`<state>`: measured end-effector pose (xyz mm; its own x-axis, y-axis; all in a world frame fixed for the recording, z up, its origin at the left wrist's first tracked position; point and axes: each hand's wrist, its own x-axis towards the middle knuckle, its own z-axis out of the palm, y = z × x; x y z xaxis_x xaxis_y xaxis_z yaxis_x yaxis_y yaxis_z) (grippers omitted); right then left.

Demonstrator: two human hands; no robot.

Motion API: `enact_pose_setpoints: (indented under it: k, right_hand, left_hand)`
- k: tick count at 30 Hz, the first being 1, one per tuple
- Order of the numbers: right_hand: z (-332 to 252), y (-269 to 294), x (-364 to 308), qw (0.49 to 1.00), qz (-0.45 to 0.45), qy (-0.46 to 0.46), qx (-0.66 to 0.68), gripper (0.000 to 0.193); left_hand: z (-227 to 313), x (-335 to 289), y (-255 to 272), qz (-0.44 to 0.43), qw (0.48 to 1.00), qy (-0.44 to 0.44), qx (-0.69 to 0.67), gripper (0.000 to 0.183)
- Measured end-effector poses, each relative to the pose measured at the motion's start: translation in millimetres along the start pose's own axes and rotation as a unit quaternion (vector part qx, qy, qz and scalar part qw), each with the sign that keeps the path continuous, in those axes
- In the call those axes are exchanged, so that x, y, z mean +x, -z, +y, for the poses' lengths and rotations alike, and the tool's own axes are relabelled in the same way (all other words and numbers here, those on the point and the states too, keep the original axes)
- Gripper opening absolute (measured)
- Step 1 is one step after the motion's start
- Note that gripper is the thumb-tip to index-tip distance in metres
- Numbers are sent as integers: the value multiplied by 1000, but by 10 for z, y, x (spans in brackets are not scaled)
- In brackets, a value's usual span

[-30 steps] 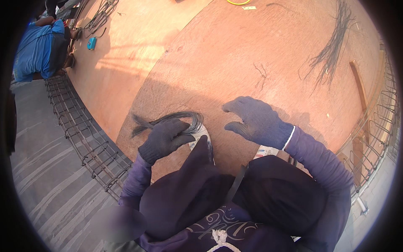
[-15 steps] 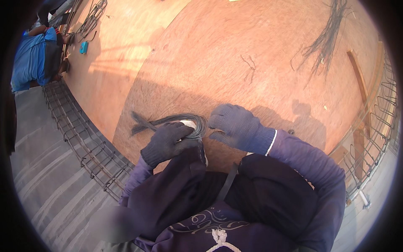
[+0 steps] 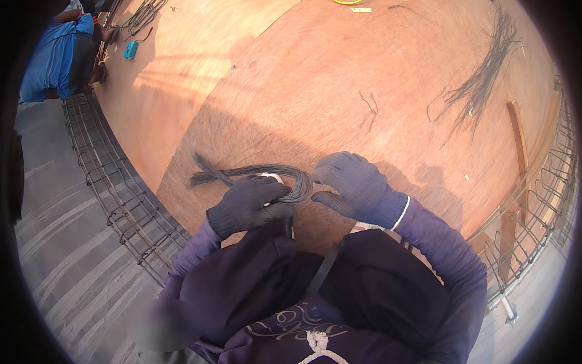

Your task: The person sits on a construction floor and repeatedly picks up wire ties, bends them, and twists them into loops using pliers. The person handles bundles of wire ties and places the finished loops on the floor.

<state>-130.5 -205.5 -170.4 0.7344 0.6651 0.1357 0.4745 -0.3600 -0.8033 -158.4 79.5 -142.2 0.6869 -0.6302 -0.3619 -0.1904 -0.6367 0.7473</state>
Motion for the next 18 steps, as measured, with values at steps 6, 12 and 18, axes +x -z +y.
enact_pose_setpoints:
  k: [6, 12, 18]
  right_hand:
    - [-8, 41, 18, 998, -59, 20, -27, 27]
    - [-45, -27, 23, 998, -14, 49, -24, 25]
    - [-102, -3, 91, 996, 7, 80, -43, 31]
  left_hand:
    - [-23, 21, -16, 22, 1000, -18, -11, 44]
    - [-43, -4, 10, 15, 999, -8, -27, 46]
    - [-24, -47, 74, 49, 998, -27, -34, 46]
